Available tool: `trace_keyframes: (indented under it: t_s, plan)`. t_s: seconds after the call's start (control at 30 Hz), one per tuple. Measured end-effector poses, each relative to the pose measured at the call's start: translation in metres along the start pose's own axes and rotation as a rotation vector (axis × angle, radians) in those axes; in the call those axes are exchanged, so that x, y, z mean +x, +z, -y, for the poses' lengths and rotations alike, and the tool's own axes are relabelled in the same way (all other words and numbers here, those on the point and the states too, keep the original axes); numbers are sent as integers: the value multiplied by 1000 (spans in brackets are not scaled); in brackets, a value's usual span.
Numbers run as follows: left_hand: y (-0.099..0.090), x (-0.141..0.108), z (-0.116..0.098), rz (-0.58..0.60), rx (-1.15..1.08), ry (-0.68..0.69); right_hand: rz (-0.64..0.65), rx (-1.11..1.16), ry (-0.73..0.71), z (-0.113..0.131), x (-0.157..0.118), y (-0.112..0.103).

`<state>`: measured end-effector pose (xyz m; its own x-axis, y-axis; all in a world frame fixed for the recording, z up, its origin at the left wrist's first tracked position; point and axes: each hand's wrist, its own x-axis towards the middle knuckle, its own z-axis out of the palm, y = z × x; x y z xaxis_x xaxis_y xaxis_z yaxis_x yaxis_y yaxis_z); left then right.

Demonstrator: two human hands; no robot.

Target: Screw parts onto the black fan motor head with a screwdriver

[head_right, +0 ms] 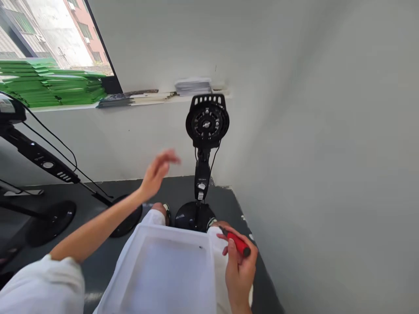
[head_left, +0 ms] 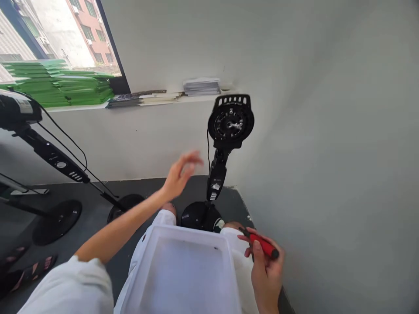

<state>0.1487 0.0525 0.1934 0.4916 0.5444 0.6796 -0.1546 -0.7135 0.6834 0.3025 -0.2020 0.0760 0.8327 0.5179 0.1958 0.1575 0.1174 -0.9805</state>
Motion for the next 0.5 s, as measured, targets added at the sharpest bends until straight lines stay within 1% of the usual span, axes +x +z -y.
trace_keyframes:
  t_s: [0.03,0.07,0.1,0.13,0.17,0.2,0.23,0.27,0.3,0.4,0.5]
  plan:
    - [1,-45,-1,159,39,-63,-8,-1,-30,-3,-5,1]
    - [5,-90,-2,377,83,-153,-9,-12,-60,-7,-11,2]
    - [11,-132,-2,549,135,-219,-5,-32,-82,-12,-16,3]
    - [18,-168,0,695,194,-252,8,-57,-92,-16,-20,4]
    - [27,-198,2,817,272,-266,30,-87,-93,-20,-25,4]
    - [37,-220,5,900,354,-251,69,-119,-86,-24,-29,5]
    - [47,-235,8,962,416,-228,114,-152,-73,-27,-33,6]
    - [56,-243,12,1001,462,-204,171,-186,-56,-30,-36,7]
    - [66,-246,15,1022,492,-180,226,-219,-40,-32,-39,8]
    - [89,-238,25,1040,515,-123,348,-298,19,-39,-43,9]
    - [105,-235,30,1041,523,-55,357,-362,22,-49,-41,5]
